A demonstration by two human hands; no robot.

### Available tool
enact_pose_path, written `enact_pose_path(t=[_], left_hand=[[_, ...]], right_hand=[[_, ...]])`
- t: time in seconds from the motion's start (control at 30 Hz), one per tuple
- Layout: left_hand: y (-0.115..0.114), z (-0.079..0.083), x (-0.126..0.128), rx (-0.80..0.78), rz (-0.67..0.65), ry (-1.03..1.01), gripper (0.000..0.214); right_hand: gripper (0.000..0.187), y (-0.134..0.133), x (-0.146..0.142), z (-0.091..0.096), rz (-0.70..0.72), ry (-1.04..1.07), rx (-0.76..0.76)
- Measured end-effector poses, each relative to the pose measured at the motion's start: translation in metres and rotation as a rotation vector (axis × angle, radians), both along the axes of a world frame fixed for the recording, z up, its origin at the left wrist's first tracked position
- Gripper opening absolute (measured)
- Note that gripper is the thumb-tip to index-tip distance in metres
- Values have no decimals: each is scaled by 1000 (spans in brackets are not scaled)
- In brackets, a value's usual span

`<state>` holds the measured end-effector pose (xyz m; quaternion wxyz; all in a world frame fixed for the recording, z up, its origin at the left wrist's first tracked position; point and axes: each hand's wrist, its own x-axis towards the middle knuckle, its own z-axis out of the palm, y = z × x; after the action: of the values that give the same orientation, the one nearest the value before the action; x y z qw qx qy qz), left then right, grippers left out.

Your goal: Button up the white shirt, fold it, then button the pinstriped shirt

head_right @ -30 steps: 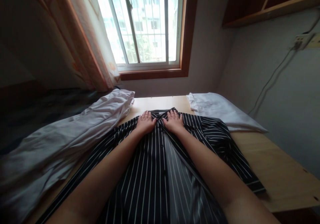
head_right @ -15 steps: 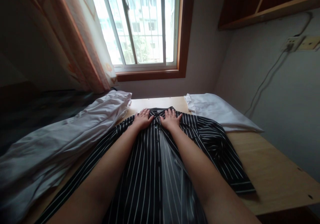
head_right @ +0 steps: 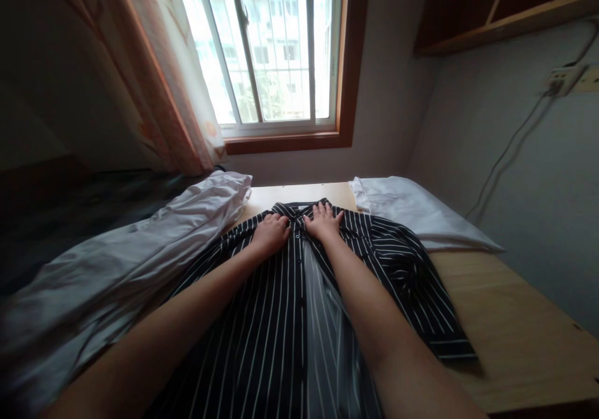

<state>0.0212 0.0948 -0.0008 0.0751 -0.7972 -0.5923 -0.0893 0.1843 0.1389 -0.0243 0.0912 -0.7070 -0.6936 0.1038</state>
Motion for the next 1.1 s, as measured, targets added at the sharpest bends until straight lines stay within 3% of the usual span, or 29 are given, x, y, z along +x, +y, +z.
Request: enact_pose_path(t=[0.13,0.27,0.43,0.5,0.6,0.7,0.87,1.1], left_hand=[[-12,-9,-4,-153,14,-54,55],[-15,-17,-11,-195,-17,-65,59],[-16,-19,-11,-183,-14,-73,59],[-17,-19,-10,-171,-17,-82,57],[-20,-18,-9,-125,-16,-110,52],[-23,-15,-8,-43,-60,-138,44],[-24,-9,-6,51,-200,-161,27],[-24,-5,-2,54,-250,-206,21]], right_hand=[[69,4,1,0,6,2,-9],[67,3,3,0,18,38,18],[44,-8,10,12,99,103,316],[33,-14,13,21,144,159,368],[27,-26,15,28,211,273,260],[25,-42,13,23,211,312,169],[30,-62,7,10,191,291,189],[15,-66,10,8,187,295,224]])
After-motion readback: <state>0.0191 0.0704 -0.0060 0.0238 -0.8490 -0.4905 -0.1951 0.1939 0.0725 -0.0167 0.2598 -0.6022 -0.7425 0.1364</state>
